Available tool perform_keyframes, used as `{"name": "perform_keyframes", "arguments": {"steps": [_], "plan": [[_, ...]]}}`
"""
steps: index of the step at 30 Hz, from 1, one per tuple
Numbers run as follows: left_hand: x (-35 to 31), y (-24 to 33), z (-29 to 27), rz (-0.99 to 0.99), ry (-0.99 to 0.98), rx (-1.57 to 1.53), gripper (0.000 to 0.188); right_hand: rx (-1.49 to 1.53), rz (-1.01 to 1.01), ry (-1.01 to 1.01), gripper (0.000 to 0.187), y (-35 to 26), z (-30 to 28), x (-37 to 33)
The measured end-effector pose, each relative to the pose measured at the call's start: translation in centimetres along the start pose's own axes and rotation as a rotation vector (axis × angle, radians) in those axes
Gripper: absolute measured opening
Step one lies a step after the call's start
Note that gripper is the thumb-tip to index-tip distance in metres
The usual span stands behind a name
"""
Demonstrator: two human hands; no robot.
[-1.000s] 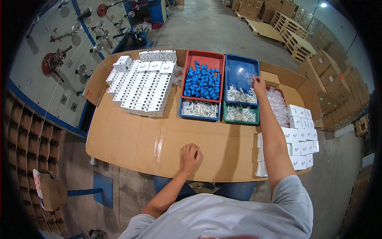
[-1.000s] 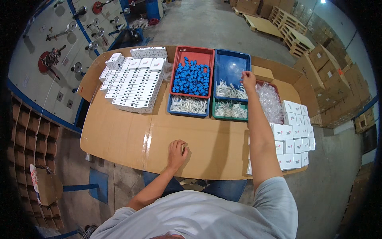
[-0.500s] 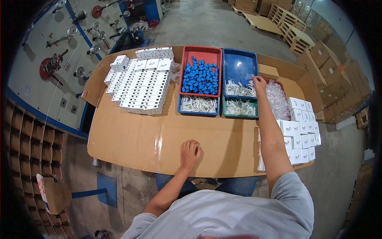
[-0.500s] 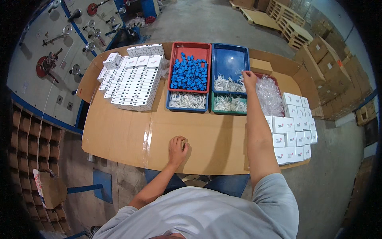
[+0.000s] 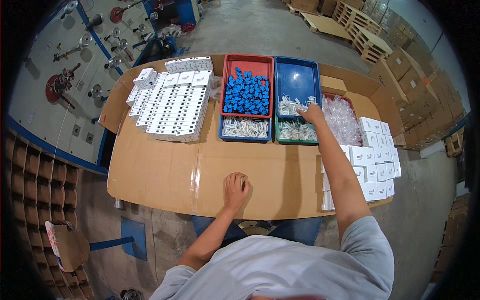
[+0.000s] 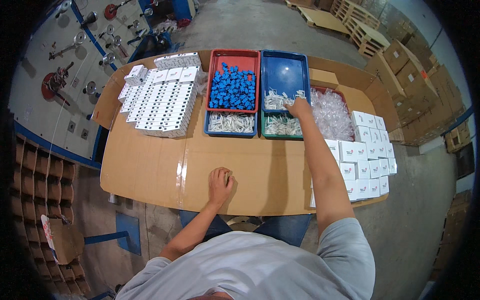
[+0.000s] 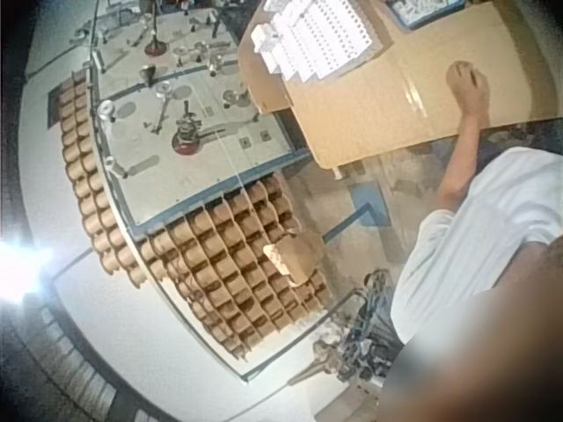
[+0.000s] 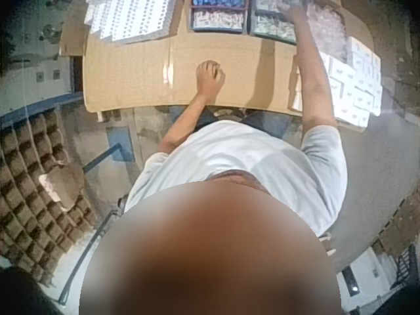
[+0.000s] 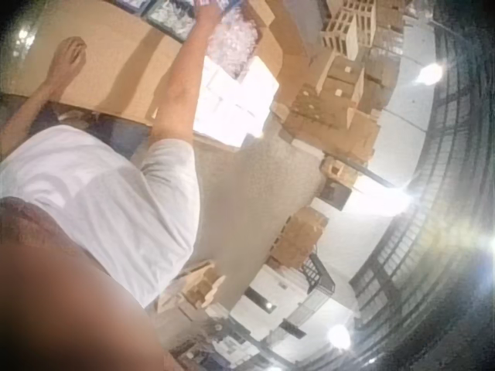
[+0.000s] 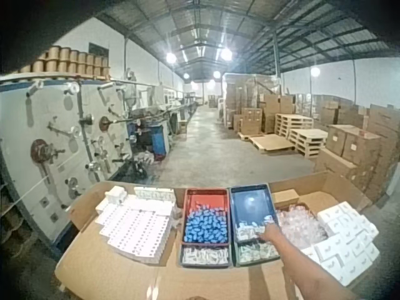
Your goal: Sorting small electrical components into plastic bags and placing them into white retail boxes.
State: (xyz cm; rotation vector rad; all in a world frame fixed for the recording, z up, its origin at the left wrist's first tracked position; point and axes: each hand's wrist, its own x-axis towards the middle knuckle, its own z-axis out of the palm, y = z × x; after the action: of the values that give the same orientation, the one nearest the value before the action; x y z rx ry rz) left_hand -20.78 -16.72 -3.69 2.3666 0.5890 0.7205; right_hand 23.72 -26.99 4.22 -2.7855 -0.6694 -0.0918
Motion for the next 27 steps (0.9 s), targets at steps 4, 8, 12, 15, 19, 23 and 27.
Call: {"name": "perform_keyframes", "arguments": {"steps": [4,8,12,15,19,23,27], "plan": [[0.0,0.3,0.7,0.009,-0.017,-0.022,0.023,0.040,0.004,0.027,0.042,4.6,3.2,2.2],[-0.2,0.2,0.3,0.013,0.008,-0.036,0.023,0.313,-0.051,-0.133,0.037,3.5,-0.5,5.4],[0.0,0.1,0.4,0.032,0.008,-0.019,0.023,0.668,0.114,-0.419,0.031,4.5,-4.6,6.4],[-0.2,-0.3,0.8,0.048,-0.014,-0.027,0.023,0.512,0.023,-0.351,0.028,7.0,-6.7,6.7],[0.1,-0.1,0.9,0.045,0.015,0.015,0.023,0.140,0.116,-0.279,0.019,14.0,-9.1,6.2],[-0.4,-0.5,0.6,0.041,0.012,0.035,0.024,-0.030,0.137,-0.063,0.025,18.2,-9.2,3.3],[-0.2,-0.2,1.7,0.052,-0.034,0.009,0.024,0.088,0.122,0.227,0.031,22.6,-9.3,0.8]]}}
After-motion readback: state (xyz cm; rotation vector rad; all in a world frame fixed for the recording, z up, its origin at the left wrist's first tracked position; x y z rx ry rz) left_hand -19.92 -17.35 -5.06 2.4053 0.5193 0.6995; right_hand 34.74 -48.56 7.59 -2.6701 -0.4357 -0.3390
